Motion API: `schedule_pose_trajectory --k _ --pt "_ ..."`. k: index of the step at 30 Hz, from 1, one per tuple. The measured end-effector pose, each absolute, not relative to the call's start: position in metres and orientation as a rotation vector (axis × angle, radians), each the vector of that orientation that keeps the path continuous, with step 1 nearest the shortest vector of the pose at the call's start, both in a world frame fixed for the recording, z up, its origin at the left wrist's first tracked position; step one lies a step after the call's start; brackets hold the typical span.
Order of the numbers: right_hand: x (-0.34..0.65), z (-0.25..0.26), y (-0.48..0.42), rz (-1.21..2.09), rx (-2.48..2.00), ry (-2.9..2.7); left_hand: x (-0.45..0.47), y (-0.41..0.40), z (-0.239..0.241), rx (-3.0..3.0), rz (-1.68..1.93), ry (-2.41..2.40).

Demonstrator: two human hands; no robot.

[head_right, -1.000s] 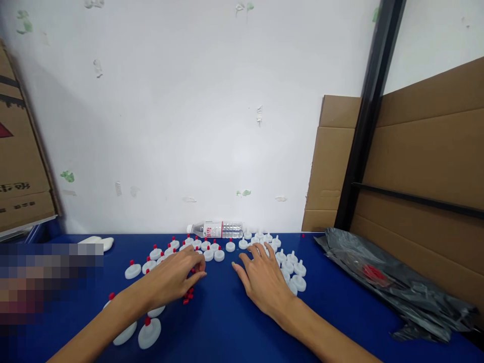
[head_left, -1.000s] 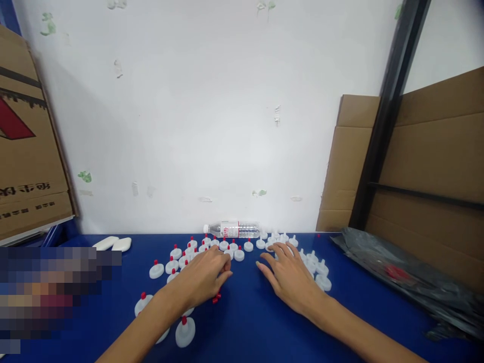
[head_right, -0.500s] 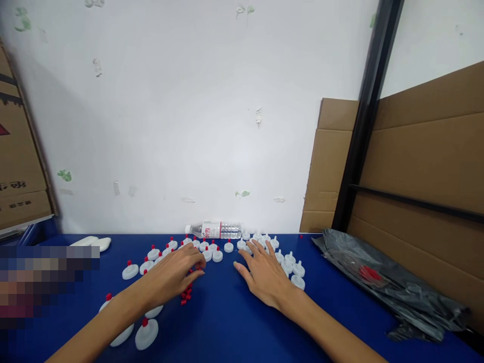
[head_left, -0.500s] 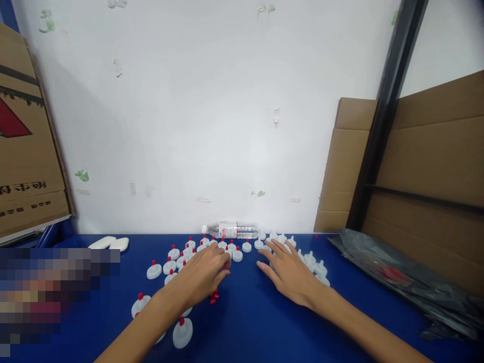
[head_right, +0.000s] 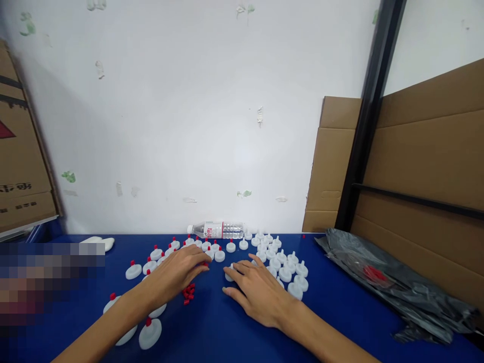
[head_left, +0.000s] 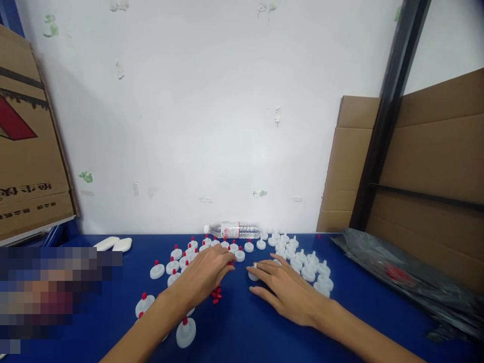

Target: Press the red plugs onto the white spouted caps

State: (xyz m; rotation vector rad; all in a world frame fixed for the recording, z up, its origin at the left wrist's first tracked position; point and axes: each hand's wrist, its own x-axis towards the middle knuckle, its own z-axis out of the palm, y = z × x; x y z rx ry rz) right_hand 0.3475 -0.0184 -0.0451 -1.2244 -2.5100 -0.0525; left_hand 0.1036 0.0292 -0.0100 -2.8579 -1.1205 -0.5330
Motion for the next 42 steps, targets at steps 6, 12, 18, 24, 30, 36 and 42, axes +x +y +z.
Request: schedule_pose_trajectory --k 6,12,18,24,30,36,42 --pt "0.338 -0.038 -0.027 -0.074 -1.188 -2.505 0.111 0.025 -0.014 -2.952 -0.702 -1.012" --pt "0.336 -0.039 -0.028 -0.03 -1.008 -2.537 0.119 0.019 -0.02 -3.03 -0.679 -1.002" --pt "0.341 -0.037 -0.026 -0.028 -0.887 -2.463 0.118 0.018 -0.02 -3.044 -0.728 -1.038" --pt "0.343 -0.035 -0.025 -0.055 -0.828 -2.313 0.12 0.02 -0.018 -3.068 -0.91 -1.166" --pt "0.346 -0.044 -0.022 -0.06 -0.743 -2.296 0.124 0.01 -0.014 -3.174 -0.925 -1.109" --pt "0.352 -0.05 -0.021 -0.266 -0.644 -2.377 0.127 0.005 -0.014 -3.328 -1.002 -1.197" --pt "0.351 -0.048 -0.028 -0.452 -0.595 -2.38 0.126 0.004 -0.015 -3.441 -1.083 -1.267"
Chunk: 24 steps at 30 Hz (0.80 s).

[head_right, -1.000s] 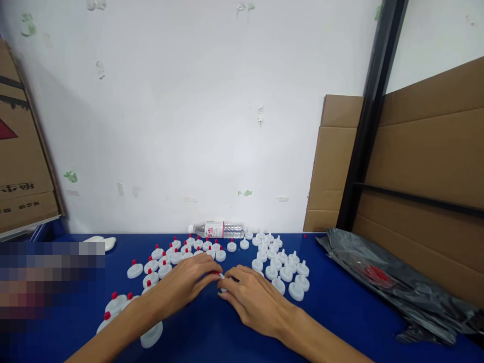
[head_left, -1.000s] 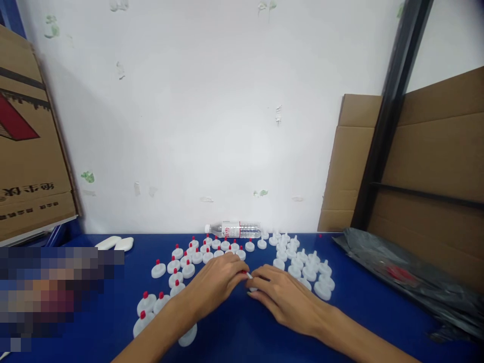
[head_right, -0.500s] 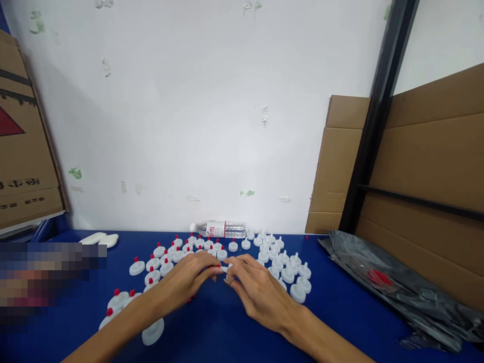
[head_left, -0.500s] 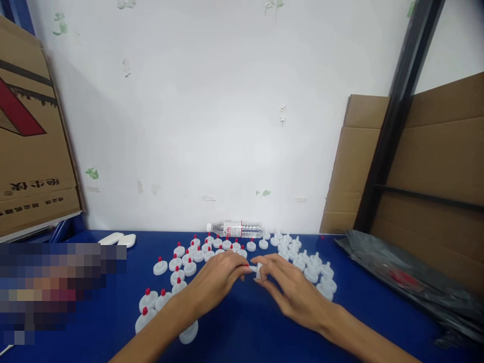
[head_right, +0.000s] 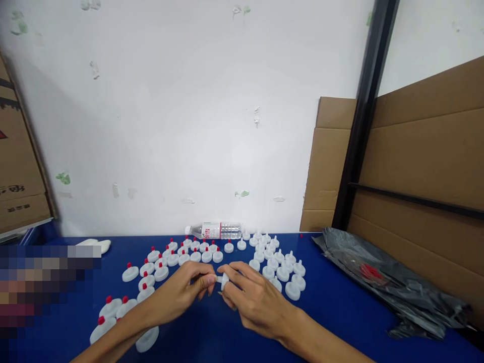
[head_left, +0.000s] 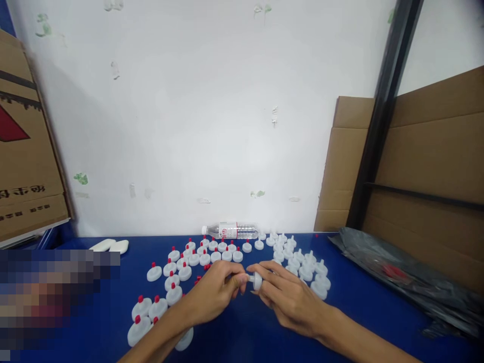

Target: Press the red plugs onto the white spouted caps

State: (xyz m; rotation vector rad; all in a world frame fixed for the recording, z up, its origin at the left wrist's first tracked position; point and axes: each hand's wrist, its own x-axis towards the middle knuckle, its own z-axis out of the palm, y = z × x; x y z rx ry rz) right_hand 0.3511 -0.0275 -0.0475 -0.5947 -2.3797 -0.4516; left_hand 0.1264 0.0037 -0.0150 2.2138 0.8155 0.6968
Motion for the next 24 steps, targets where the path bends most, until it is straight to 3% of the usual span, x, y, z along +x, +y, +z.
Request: schedule_pose_trajectory --k 11,20,24 --pt "0.344 -0.041 -0.033 -0.621 -0.569 -2.354 0.127 0.001 -0.011 2.161 0.635 0.812" --pt "0.333 -0.038 -0.028 -0.204 -0.794 -2.348 0.12 0.008 0.01 2.507 0.654 1.108" --pt "0.341 -0.039 -0.025 -0.064 -1.085 -2.367 0.098 0.02 0.014 2.505 0.425 1.227"
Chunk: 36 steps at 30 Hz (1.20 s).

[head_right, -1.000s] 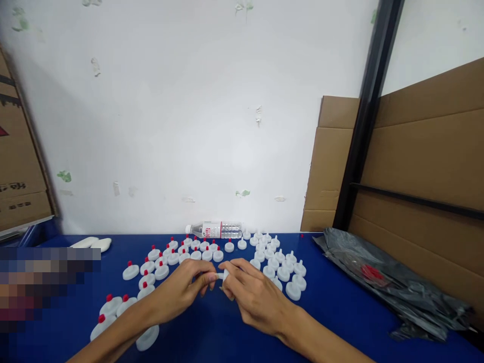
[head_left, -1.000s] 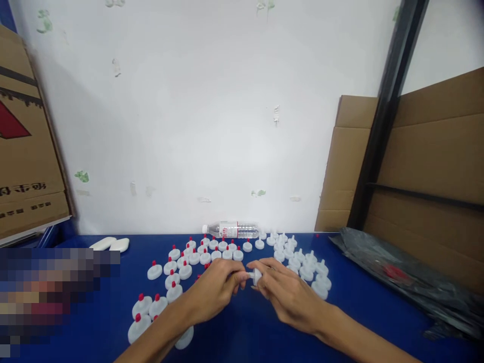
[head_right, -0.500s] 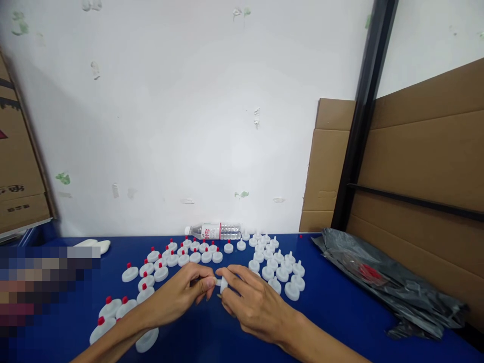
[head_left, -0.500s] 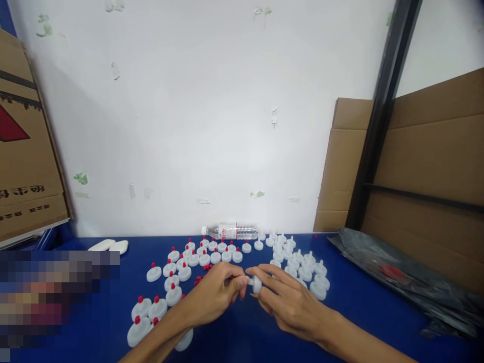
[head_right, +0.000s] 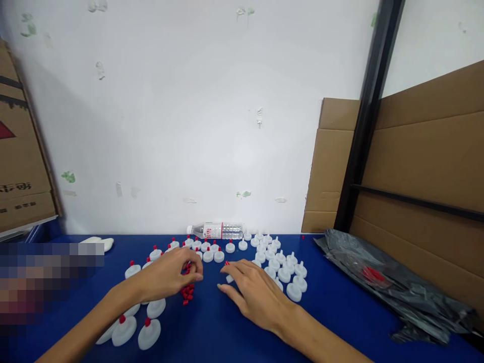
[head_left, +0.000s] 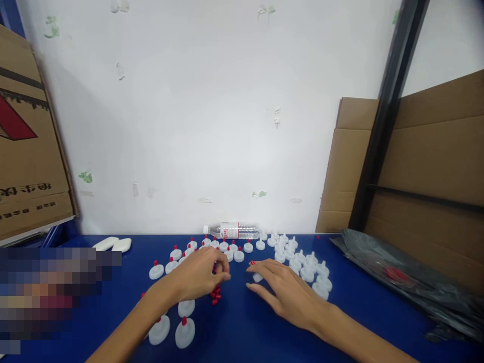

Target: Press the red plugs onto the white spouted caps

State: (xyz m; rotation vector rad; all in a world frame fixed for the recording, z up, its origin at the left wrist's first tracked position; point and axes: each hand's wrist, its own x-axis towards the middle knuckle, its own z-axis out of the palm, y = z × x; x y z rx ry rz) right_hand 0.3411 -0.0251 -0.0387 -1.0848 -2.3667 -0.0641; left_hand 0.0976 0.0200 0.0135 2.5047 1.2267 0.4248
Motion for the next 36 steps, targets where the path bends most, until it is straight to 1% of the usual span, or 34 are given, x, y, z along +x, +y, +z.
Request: schedule_pose_trajectory --k 2,4,10,13,17,20,24,29,36 --pt "0.343 -0.043 -0.024 -0.062 -1.17 -2.435 0.09 0.023 0.014 2.453 0.267 1.231" --pt "0.343 -0.046 -0.023 -0.084 -1.19 -2.496 0.086 0.023 0.014 2.404 0.191 1.221" --pt "0.342 -0.037 -0.022 -0.219 -1.241 -2.413 0.088 0.02 0.014 2.335 0.091 1.195" --pt "0.346 -0.03 -0.019 -0.37 -1.362 -2.303 0.09 0.02 0.012 2.319 0.089 1.196" --pt "0.354 -0.028 -0.012 -0.611 -1.646 -2.258 0.092 0.02 0.006 2.371 0.117 1.181" --pt "0.358 -0.034 -0.01 -0.656 -1.767 -2.307 0.092 0.021 0.0 2.413 0.153 1.186" --pt "0.357 -0.04 -0.01 -0.651 -1.772 -2.323 0.096 0.022 0.001 2.468 0.294 1.224" --pt "0.357 -0.045 -0.009 -0.666 -1.727 -2.279 0.102 0.019 0.008 2.458 0.359 1.207" --pt "0.358 -0.048 -0.006 -0.56 -1.613 -2.306 0.105 0.023 0.001 2.591 0.613 1.11"
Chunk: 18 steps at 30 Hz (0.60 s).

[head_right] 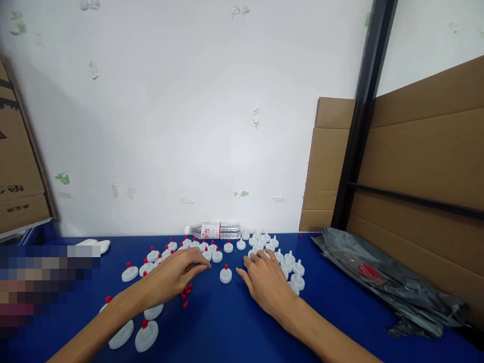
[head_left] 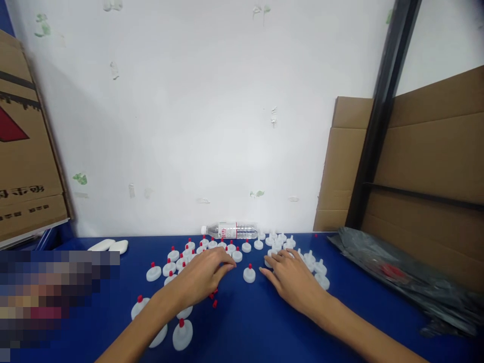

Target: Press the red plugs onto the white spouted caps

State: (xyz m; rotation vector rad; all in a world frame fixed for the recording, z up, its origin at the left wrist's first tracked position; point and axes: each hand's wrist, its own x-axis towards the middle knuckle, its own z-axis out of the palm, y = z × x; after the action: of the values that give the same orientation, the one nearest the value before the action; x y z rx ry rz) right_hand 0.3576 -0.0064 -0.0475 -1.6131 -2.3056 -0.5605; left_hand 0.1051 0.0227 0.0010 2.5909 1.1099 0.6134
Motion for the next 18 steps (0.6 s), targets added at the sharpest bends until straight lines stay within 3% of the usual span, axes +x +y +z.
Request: schedule_pose_trajectory --k 9,18 --pt "0.346 -0.032 -0.023 -0.272 -1.109 -2.329 0.116 0.02 0.001 2.259 0.877 1.15" --pt "0.342 -0.032 -0.029 -0.191 -0.886 -2.402 0.126 0.015 -0.005 2.059 0.891 0.889"
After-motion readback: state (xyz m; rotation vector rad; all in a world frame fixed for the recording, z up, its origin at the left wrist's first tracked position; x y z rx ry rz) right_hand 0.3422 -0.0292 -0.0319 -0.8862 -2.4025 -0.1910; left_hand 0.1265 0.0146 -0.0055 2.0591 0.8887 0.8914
